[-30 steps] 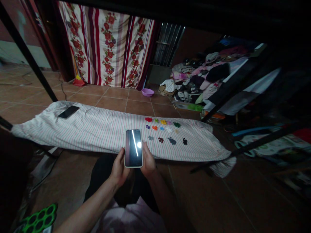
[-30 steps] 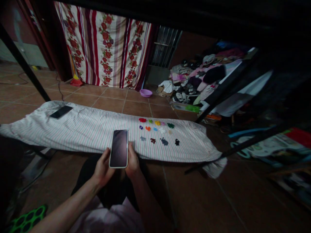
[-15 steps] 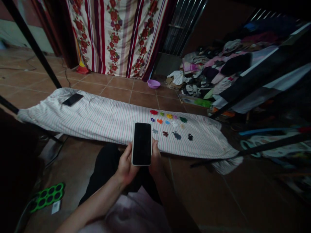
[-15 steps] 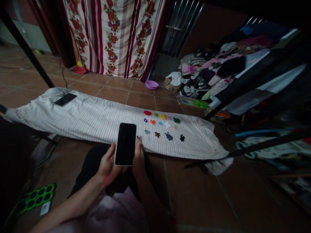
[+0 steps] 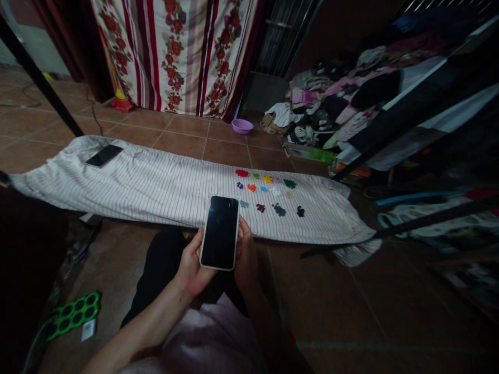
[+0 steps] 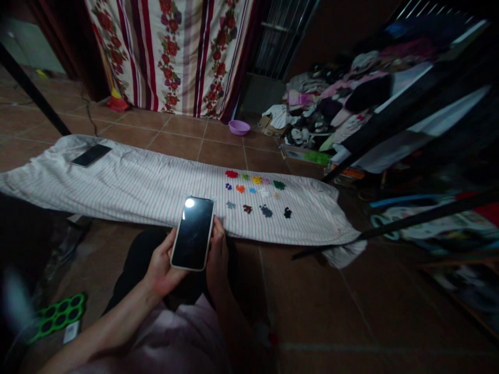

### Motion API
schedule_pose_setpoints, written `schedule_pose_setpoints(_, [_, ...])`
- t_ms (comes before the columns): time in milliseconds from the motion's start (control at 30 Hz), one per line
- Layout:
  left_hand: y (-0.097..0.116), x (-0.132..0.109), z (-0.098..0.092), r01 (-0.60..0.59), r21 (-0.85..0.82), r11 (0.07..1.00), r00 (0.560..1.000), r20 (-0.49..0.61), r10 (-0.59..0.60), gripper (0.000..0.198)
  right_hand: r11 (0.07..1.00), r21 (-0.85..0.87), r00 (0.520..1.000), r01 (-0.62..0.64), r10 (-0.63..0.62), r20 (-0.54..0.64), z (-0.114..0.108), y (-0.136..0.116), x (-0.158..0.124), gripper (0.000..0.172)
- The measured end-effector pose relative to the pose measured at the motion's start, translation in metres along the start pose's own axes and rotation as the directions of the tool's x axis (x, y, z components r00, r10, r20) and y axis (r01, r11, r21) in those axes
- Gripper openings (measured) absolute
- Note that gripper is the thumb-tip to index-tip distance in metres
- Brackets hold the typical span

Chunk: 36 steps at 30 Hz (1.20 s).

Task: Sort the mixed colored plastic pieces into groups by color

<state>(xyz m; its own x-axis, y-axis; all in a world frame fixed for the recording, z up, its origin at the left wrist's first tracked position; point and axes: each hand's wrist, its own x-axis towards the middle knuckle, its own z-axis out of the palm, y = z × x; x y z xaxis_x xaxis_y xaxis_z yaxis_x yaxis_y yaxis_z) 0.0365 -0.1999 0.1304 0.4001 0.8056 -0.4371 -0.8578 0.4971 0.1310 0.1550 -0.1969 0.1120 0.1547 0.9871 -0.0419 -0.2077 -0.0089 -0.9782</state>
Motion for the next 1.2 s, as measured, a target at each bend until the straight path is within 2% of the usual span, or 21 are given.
schedule_pose_setpoints(100, [0.002,-0.004,0.003,-0.016,0.002,1.000,1.000,-0.005,0.016,0.034,0.997,0.002,0.994,0.082,-0.081,-0.069,0.002,0.007,-0.007,0.049])
schedule_pose_setpoints(267, [0.005,-0.008,0.005,-0.042,0.004,0.999,0.999,-0.027,0.042,0.031,0.979,-0.133,0.985,0.152,-0.161,-0.061,-0.002,0.013,-0.014,0.042])
schedule_pose_setpoints(367, [0.005,-0.008,0.006,-0.045,-0.004,0.999,0.999,-0.017,0.045,0.030,0.975,-0.161,0.985,0.155,-0.164,-0.045,-0.003,0.010,-0.017,0.039])
schedule_pose_setpoints(667, [0.006,-0.007,0.006,-0.049,0.054,0.997,0.998,0.046,0.047,0.031,0.980,-0.129,0.985,0.154,-0.163,-0.061,-0.001,0.006,-0.021,0.045])
schedule_pose_setpoints(800, [0.005,-0.008,0.010,-0.027,0.057,0.998,0.998,0.060,0.023,0.038,0.972,-0.149,0.974,0.184,-0.200,-0.104,-0.001,0.005,-0.021,0.041])
schedule_pose_setpoints(900, [0.006,-0.008,0.011,-0.025,0.052,0.998,0.998,0.067,0.021,0.037,0.961,-0.191,0.971,0.201,-0.220,-0.088,-0.001,0.004,-0.021,0.040])
schedule_pose_setpoints(1033, [0.008,-0.007,0.007,-0.004,0.091,0.996,0.994,0.113,-0.007,0.042,0.956,-0.215,0.970,0.201,-0.224,-0.090,0.000,0.002,-0.020,0.040])
schedule_pose_setpoints(1200, [0.009,-0.008,0.003,0.018,0.098,0.995,0.993,0.118,-0.029,0.046,0.946,-0.233,0.957,0.224,-0.259,-0.130,0.002,0.002,-0.018,0.044])
